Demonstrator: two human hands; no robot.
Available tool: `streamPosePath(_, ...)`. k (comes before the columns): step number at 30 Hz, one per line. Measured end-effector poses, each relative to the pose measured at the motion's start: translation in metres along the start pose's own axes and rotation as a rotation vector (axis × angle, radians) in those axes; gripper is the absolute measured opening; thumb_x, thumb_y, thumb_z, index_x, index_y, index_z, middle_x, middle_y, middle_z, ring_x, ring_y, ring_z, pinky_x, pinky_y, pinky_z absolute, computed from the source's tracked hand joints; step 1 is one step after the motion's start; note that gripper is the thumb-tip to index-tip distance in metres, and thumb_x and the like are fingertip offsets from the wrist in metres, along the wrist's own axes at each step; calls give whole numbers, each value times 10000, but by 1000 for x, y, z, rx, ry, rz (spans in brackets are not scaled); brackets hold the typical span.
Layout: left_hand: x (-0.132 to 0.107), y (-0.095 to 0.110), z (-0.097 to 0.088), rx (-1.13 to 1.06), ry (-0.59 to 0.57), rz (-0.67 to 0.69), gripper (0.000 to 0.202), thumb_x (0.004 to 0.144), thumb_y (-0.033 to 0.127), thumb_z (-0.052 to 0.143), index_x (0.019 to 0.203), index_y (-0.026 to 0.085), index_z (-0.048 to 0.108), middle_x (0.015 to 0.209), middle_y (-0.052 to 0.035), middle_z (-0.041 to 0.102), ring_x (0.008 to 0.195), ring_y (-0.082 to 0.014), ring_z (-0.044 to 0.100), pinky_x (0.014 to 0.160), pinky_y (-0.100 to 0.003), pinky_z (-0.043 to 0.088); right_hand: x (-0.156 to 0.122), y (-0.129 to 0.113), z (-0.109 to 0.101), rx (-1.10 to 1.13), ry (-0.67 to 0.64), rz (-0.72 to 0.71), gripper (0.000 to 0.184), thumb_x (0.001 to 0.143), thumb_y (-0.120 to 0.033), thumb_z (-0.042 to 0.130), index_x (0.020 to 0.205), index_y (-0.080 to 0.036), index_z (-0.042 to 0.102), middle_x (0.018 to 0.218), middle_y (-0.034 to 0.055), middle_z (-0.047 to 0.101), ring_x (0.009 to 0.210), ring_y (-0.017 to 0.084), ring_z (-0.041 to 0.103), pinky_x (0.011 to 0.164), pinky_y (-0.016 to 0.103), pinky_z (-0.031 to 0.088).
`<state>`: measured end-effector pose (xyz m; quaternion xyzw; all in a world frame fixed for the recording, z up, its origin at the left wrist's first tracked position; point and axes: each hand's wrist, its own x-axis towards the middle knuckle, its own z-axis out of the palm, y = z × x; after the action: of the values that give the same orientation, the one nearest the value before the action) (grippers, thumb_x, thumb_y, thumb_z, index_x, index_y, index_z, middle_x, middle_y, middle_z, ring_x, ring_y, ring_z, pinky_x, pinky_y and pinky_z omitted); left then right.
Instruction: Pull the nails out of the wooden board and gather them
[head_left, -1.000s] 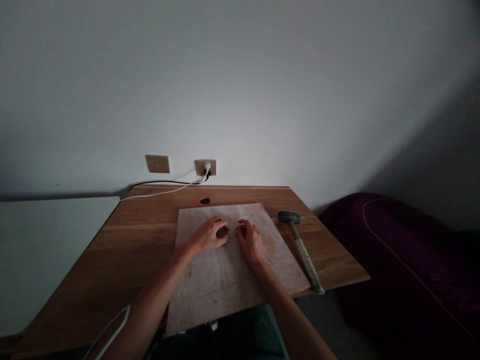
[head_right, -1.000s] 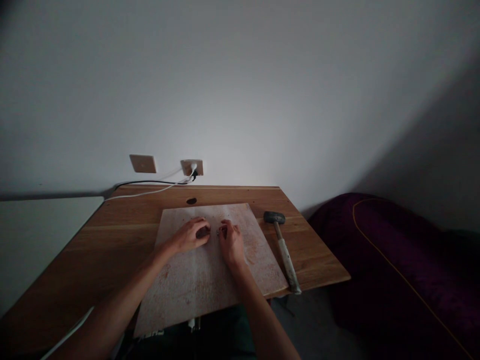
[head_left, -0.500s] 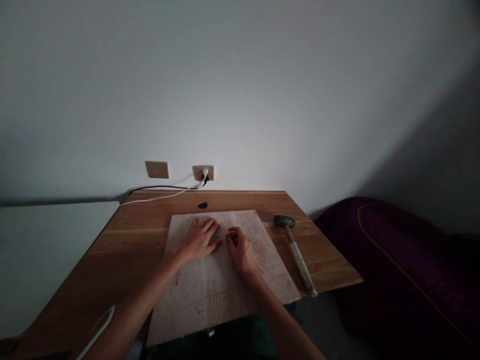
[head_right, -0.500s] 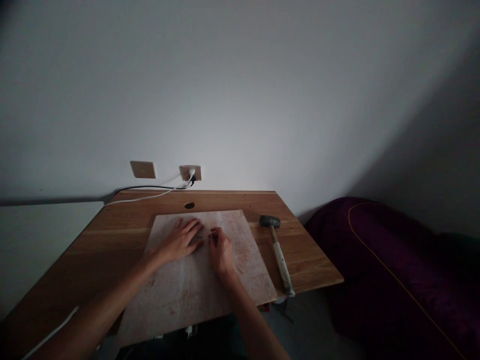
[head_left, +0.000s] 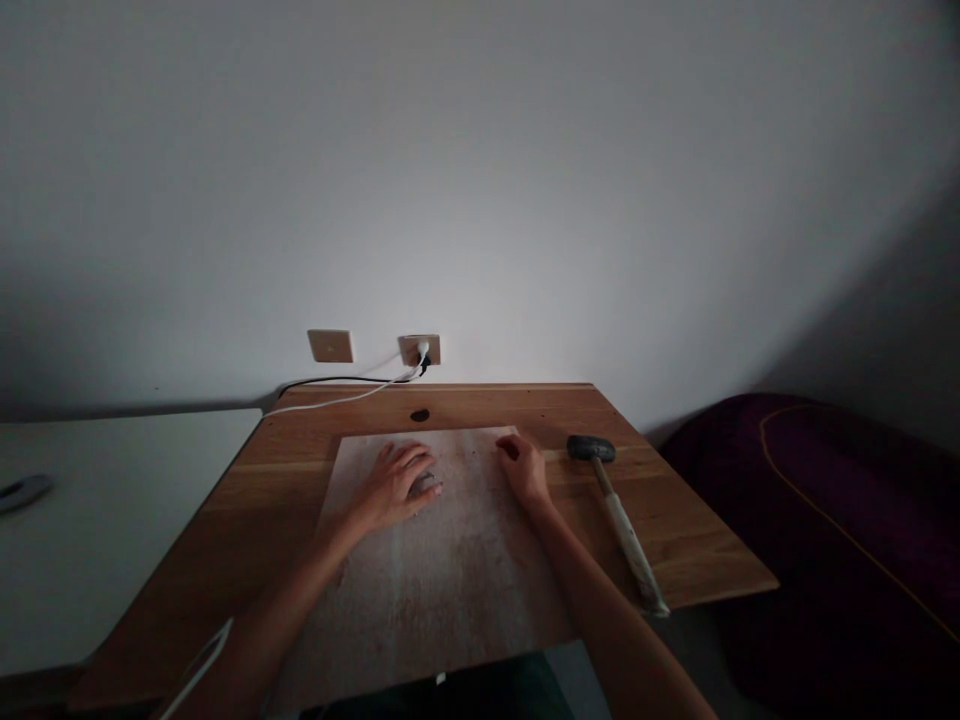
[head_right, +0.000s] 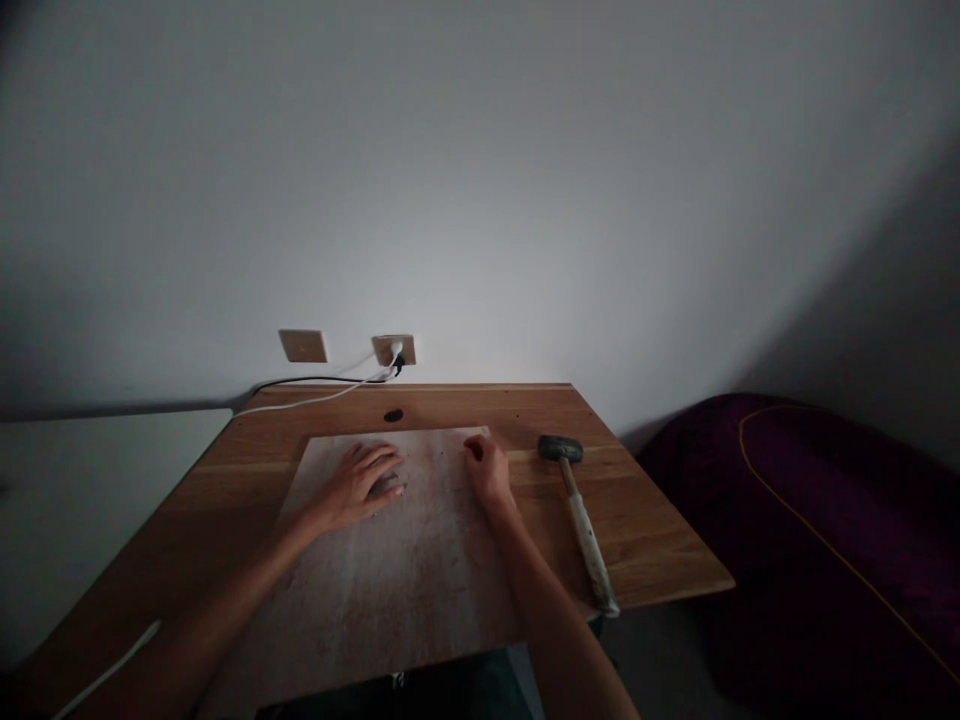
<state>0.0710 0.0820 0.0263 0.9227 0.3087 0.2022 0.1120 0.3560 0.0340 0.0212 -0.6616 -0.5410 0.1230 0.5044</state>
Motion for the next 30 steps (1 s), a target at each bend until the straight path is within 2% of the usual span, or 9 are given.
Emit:
streamPosePath(3,0,2,0,-3,15,20,410,989,467,585,1333,245,615,1429,-98,610,1363,-288,522,1249,-586,199,-6,4,4,-20,24,-36,206,796,-241,561,870,-213,751,932,84,784,869,230,727,861,380,564)
streamPosePath(6,-3,6,-6,5,47,28,390,977,440,601,1309,238,624,1411,-104,608,1335,-301,541,1213,-552,301,-9,5,5,-31,21,-75,226,808,-217,544,884,-205,757,936,94,777,874,227,727,872,375,565)
streamPosePath(9,-13,11,-18,15,83,19,373,934,358,629,1292,252,628,1310,-92,627,1228,-287,600,1109,-460,444,-10,6,5,-35,5,-99,234,808,-195,544,899,-214,759,924,77,774,845,209,725,856,356,571)
streamPosePath(12,-28,14,-30,-11,24,-13,415,883,253,627,1297,274,607,1237,-60,616,1038,-224,669,959,-353,535,-10,6,6,-26,4,-101,242,817,-193,550,940,-215,758,966,78,773,837,199,720,842,348,579)
streamPosePath(16,-37,17,-32,-41,-63,-44,527,818,144,601,1326,284,579,1251,-49,608,1016,-210,687,926,-330,549,-10,7,8,-3,4,-89,248,831,-202,540,959,-209,753,986,76,770,785,183,713,797,337,589)
streamPosePath(20,-29,24,-21,-99,-43,-68,524,816,61,531,1291,271,598,1204,-53,624,1048,-209,677,946,-347,544,-9,7,8,6,-8,-90,239,836,-211,545,952,-200,753,962,77,764,765,178,711,771,321,589)
streamPosePath(25,-14,37,-10,-198,-35,-10,506,804,-11,492,1213,249,636,1138,-52,647,990,-179,677,912,-312,547,-9,7,8,5,-12,-90,233,850,-221,545,955,-199,752,964,77,761,740,171,707,745,315,589)
streamPosePath(28,-13,38,-15,-162,2,-12,470,820,27,547,1221,256,635,1184,-60,636,1057,-204,666,951,-333,541,-10,7,8,5,-13,-95,238,846,-216,554,970,-200,756,957,76,767,792,184,719,770,319,588)
streamPosePath(30,-15,36,-23,-118,28,-37,392,851,125,626,1219,259,637,1222,-67,624,1112,-231,654,988,-358,533,-10,8,7,5,-12,-99,251,845,-208,558,988,-201,763,962,79,775,825,195,725,798,332,589)
